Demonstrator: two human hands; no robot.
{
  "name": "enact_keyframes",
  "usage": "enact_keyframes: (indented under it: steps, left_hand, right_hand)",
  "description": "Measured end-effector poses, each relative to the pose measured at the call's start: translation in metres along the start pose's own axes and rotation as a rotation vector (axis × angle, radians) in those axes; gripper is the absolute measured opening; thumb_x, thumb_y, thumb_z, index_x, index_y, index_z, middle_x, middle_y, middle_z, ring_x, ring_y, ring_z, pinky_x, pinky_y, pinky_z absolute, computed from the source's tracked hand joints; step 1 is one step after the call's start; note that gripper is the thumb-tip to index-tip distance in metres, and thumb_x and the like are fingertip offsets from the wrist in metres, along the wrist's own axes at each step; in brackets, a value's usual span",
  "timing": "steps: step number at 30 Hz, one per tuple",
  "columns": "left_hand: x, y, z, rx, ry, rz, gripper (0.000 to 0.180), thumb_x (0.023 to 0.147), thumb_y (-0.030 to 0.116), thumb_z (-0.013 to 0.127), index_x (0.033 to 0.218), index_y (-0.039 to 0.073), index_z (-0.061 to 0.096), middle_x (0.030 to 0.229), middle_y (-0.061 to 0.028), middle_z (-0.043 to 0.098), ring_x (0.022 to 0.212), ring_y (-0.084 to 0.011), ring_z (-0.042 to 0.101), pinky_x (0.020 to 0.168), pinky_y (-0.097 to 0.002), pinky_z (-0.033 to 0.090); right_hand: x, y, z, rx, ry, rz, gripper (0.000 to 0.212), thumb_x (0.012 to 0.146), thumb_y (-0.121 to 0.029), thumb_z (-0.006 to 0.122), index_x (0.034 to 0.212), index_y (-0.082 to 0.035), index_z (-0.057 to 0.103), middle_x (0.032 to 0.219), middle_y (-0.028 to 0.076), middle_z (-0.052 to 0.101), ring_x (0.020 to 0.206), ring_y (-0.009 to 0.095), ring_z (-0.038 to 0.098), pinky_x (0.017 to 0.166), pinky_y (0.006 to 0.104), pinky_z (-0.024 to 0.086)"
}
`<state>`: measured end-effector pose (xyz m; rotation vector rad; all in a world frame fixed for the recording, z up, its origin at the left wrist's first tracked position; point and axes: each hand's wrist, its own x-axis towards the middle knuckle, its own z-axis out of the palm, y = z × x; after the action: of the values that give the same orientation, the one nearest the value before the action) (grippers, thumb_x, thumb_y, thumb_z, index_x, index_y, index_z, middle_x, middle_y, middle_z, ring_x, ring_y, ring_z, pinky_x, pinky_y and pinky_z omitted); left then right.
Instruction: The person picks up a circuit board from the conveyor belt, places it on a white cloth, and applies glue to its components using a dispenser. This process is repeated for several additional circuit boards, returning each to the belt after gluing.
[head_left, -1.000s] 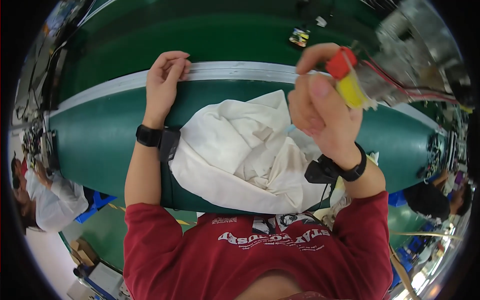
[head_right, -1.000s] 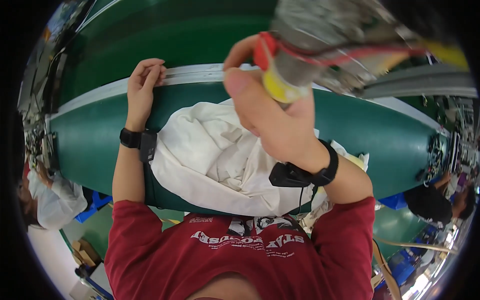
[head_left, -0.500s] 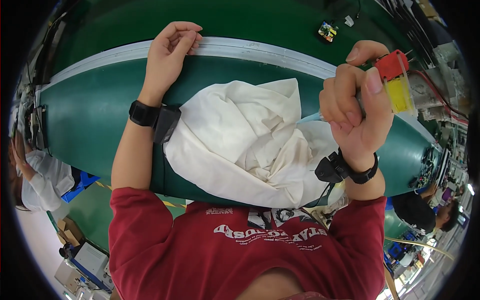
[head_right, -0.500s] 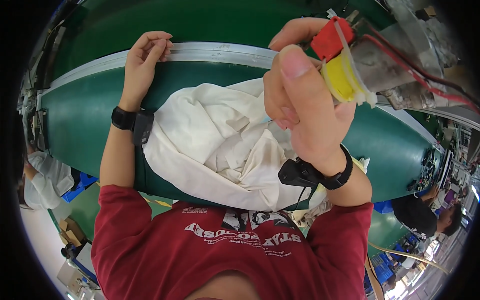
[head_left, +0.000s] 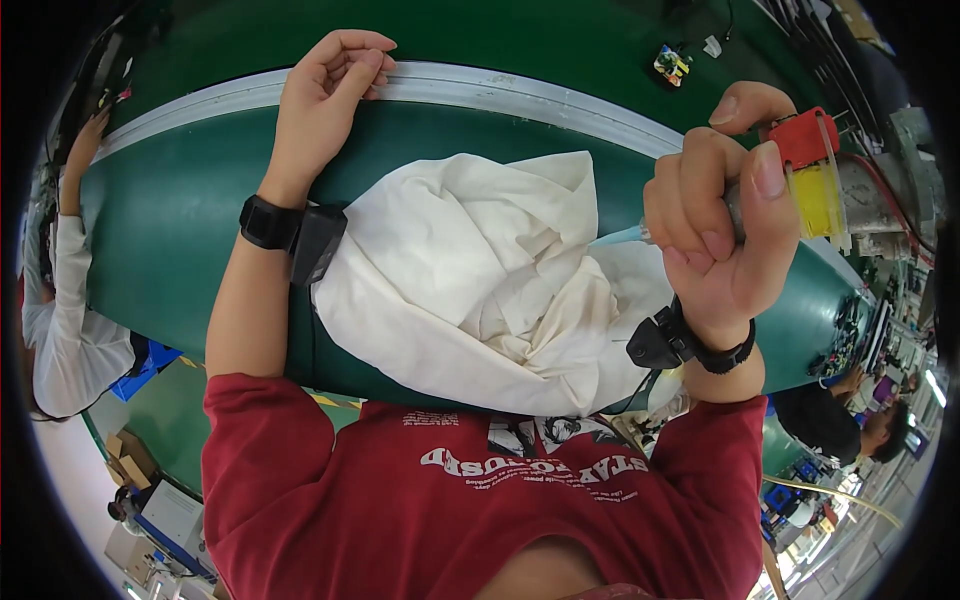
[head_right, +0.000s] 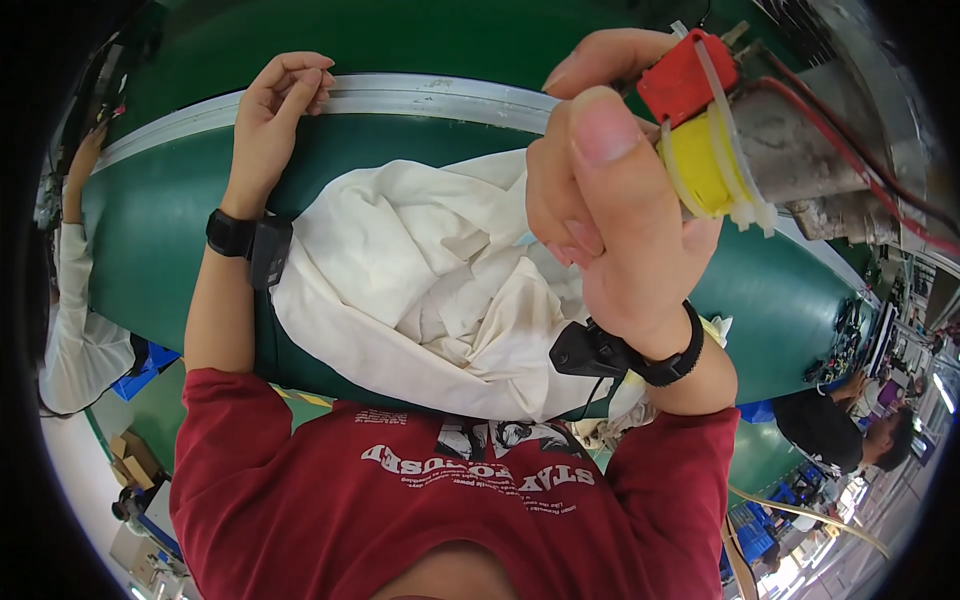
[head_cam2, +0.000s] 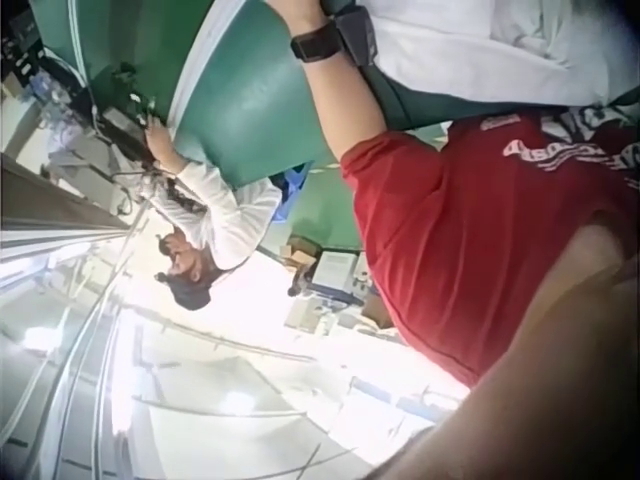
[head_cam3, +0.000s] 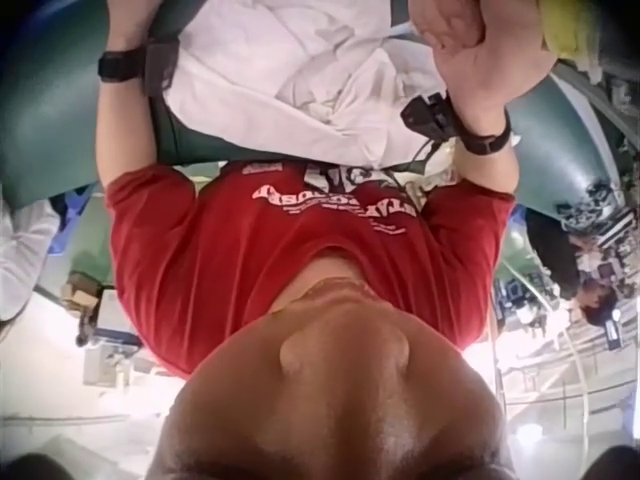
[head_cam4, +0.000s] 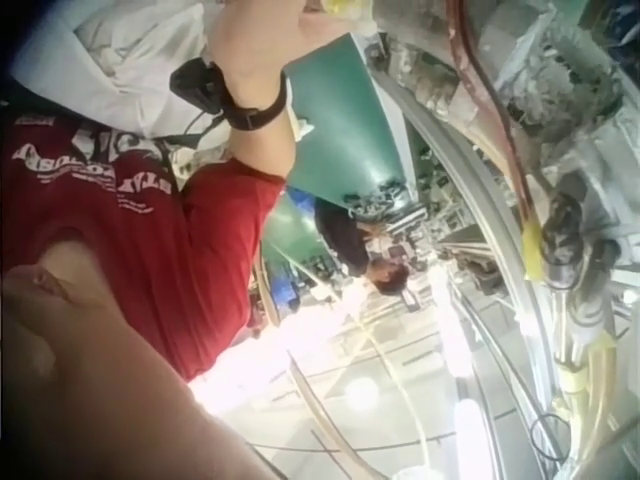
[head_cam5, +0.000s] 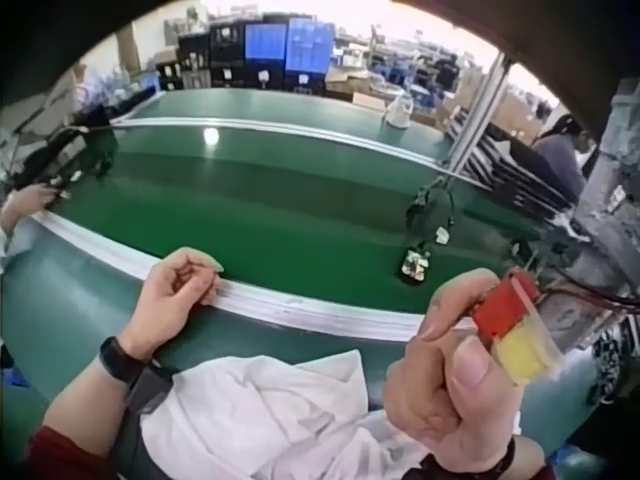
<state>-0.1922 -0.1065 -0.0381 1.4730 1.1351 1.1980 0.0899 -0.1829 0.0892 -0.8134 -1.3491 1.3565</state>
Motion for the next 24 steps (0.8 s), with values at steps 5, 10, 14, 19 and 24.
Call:
enact_keyframes:
  steps: [5,10,14,19,24]
  left_hand:
    - [0.001,0.000,0.000,0.004,-0.011,0.000,0.017,0.097,0.013,0.055,0.108,0.004,0.063,0.091,-0.0006,0.065,0.080,-0.0061,0.057,0.073,-0.0199,0.047]
    - [0.001,0.003,0.001,0.022,-0.013,0.018,0.016,0.096,0.013,0.055,0.107,0.004,0.063,0.090,-0.0005,0.065,0.081,-0.0062,0.057,0.073,-0.0198,0.047]
    - [-0.001,0.004,0.000,0.041,-0.065,0.047,0.015,0.096,0.013,0.056,0.105,0.004,0.064,0.090,0.0003,0.065,0.081,-0.0058,0.058,0.073,-0.0194,0.046]
    - [-0.014,0.032,0.003,0.296,-0.425,-0.040,0.015,0.093,0.017,0.061,0.099,0.004,0.064,0.083,0.0002,0.062,0.073,-0.0081,0.053,0.067,-0.0221,0.044]
    - [-0.024,0.080,0.004,0.545,-0.746,-0.154,0.018,0.088,0.019,0.065,0.094,0.002,0.064,0.074,-0.0035,0.059,0.066,-0.0134,0.053,0.060,-0.0272,0.044]
  right_hand:
    - [0.000,0.000,-0.002,0.031,0.017,0.010,0.030,0.101,-0.032,0.036,0.111,-0.004,0.036,0.052,-0.005,0.031,0.041,0.004,0.027,0.040,0.0220,0.024]
    - [-0.001,-0.002,-0.002,0.037,0.002,0.012,0.030,0.101,-0.032,0.036,0.111,-0.004,0.036,0.052,-0.005,0.032,0.041,0.004,0.027,0.040,0.0219,0.025]
    - [-0.002,-0.001,-0.001,0.047,-0.009,0.012,0.030,0.101,-0.032,0.036,0.112,-0.004,0.036,0.052,-0.005,0.032,0.041,0.004,0.027,0.040,0.0221,0.025]
    - [0.002,0.002,0.002,0.056,0.001,0.039,0.031,0.101,-0.033,0.036,0.112,-0.004,0.037,0.052,-0.005,0.032,0.041,0.004,0.028,0.040,0.0221,0.025]
    - [0.004,-0.005,0.008,0.012,0.018,0.044,0.031,0.102,-0.034,0.035,0.111,-0.004,0.038,0.052,-0.005,0.031,0.039,0.004,0.027,0.039,0.0223,0.025]
